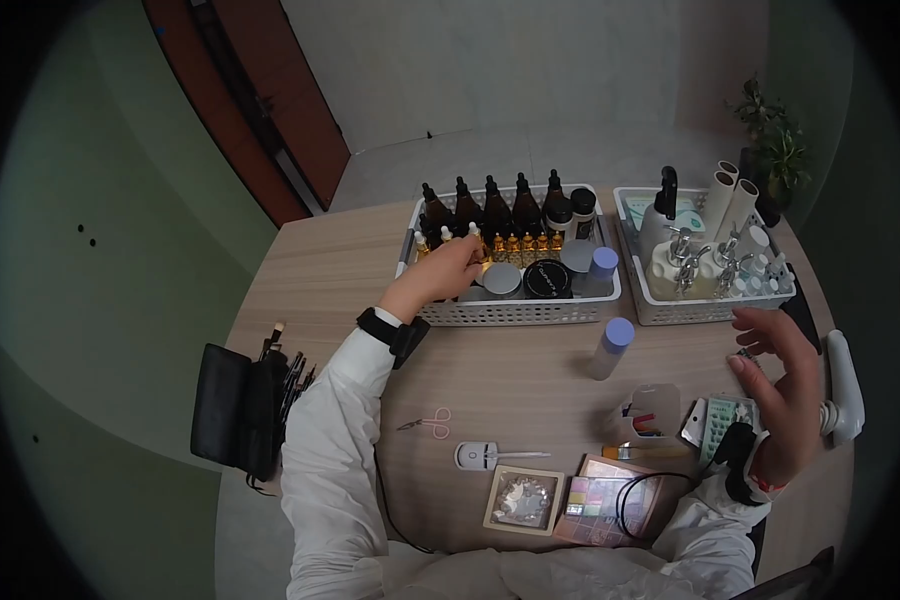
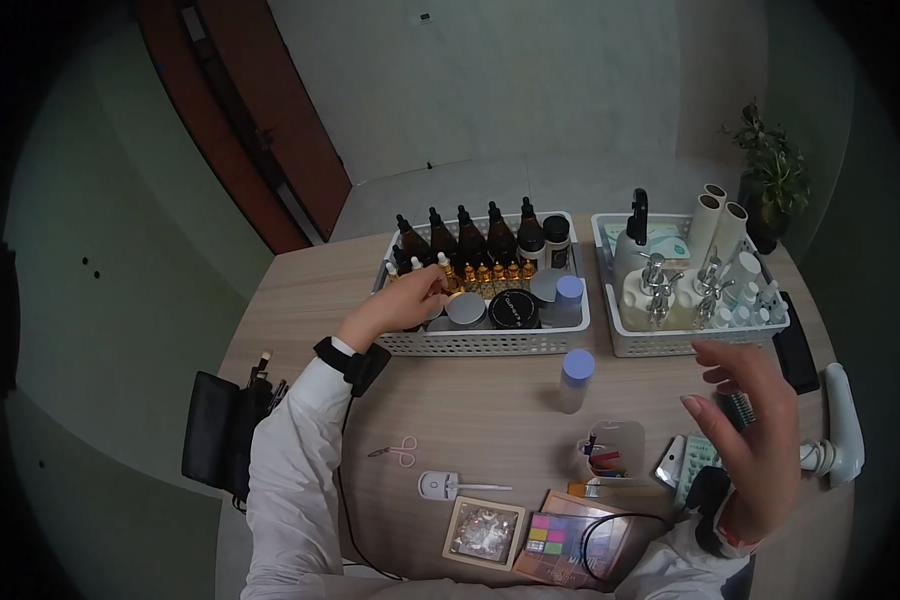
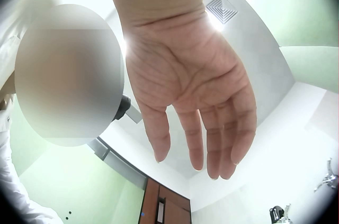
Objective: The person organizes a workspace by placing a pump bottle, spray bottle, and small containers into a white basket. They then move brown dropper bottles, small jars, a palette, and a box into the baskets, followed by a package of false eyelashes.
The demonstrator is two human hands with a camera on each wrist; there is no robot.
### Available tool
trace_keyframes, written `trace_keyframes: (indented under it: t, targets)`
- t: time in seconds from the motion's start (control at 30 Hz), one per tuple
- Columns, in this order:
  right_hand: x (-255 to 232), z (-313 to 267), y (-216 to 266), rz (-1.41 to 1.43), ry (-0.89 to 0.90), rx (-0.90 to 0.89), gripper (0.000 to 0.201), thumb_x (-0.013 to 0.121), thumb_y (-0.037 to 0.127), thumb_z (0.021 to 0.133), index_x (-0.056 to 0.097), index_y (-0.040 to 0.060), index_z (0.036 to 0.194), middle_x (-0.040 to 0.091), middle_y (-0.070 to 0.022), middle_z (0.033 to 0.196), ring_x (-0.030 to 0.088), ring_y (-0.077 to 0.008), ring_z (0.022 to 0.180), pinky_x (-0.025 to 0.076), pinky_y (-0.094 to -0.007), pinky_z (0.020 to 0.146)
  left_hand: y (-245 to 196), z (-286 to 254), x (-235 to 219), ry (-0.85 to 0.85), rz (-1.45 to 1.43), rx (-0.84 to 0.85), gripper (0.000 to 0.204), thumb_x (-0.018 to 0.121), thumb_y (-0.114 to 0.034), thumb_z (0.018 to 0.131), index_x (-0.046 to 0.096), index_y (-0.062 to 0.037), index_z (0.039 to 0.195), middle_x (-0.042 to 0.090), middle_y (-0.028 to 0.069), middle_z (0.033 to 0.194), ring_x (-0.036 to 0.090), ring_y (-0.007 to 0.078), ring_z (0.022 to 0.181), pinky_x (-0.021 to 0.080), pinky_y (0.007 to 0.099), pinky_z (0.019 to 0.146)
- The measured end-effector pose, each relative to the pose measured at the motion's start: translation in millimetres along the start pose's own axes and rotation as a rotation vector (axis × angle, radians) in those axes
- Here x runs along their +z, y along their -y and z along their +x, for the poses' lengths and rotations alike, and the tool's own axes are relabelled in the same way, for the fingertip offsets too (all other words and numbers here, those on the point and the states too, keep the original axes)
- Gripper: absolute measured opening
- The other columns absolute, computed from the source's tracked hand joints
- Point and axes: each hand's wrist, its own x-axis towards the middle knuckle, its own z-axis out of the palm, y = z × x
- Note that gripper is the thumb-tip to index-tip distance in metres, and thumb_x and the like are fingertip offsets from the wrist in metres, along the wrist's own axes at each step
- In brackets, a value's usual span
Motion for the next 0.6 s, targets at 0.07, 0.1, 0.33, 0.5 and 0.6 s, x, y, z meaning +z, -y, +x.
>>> trace_keyframes:
  t: [0.07, 0.1, 0.33, 0.5, 0.6]
  targets:
    - [0, 0, 0, 0.001, -0.002, 0.001, 0.039, 0.07, 0.012, 0.074, 0.061, 0.0011, 0.11, 0.063, -0.0111, 0.095, 0.06, -0.0203, 0.085, 0.046, -0.0299, 0.073, -12, 3, 3, -0.03, -0.107, 0.059, 0.035, 0.061, -0.023, 0.086, 0.052, -0.0004, 0.112, 0.062, 0.02, 0.106, 0.06, 0.0328, 0.099, 0.048, 0.0377, 0.083]
    - [0, 0, -1, -0.001, 0.004, 0.0, 0.039, 0.07, 0.011, 0.074, 0.061, 0.0011, 0.11, 0.063, -0.0111, 0.095, 0.06, -0.0203, 0.085, 0.046, -0.03, 0.073, -16, 4, 6, -0.034, -0.092, 0.104, 0.041, 0.063, -0.026, 0.085, 0.051, -0.0016, 0.116, 0.061, 0.0197, 0.109, 0.06, 0.0324, 0.102, 0.047, 0.0373, 0.086]
    - [-3, -2, -1, 0.007, 0.012, 0.001, 0.039, 0.071, 0.011, 0.073, 0.061, 0.0008, 0.11, 0.063, -0.0109, 0.095, 0.06, -0.0206, 0.085, 0.046, -0.0302, 0.074, -31, 15, 2, 0.221, 0.045, 0.071, 0.054, 0.069, -0.034, 0.081, 0.05, -0.0075, 0.124, 0.061, 0.0177, 0.114, 0.059, 0.0316, 0.105, 0.046, 0.0364, 0.089]
    - [-5, -1, -1, 0.005, 0.032, 0.0, 0.042, 0.068, 0.003, 0.071, 0.06, 0.0001, 0.112, 0.063, -0.0099, 0.098, 0.059, -0.0173, 0.088, 0.045, -0.0275, 0.075, -33, 18, 4, 0.252, 0.011, 0.029, 0.058, 0.069, -0.038, 0.08, 0.05, -0.0077, 0.125, 0.061, 0.0174, 0.112, 0.06, 0.0317, 0.102, 0.047, 0.0365, 0.087]
    - [-6, -1, -1, -0.011, 0.047, -0.011, 0.041, 0.069, 0.003, 0.071, 0.06, 0.0002, 0.112, 0.063, -0.01, 0.099, 0.06, -0.0173, 0.087, 0.046, -0.0274, 0.074, -33, 18, 5, 0.248, 0.017, 0.039, 0.059, 0.068, -0.041, 0.08, 0.05, -0.0079, 0.125, 0.062, 0.0173, 0.111, 0.06, 0.0319, 0.1, 0.048, 0.0369, 0.086]
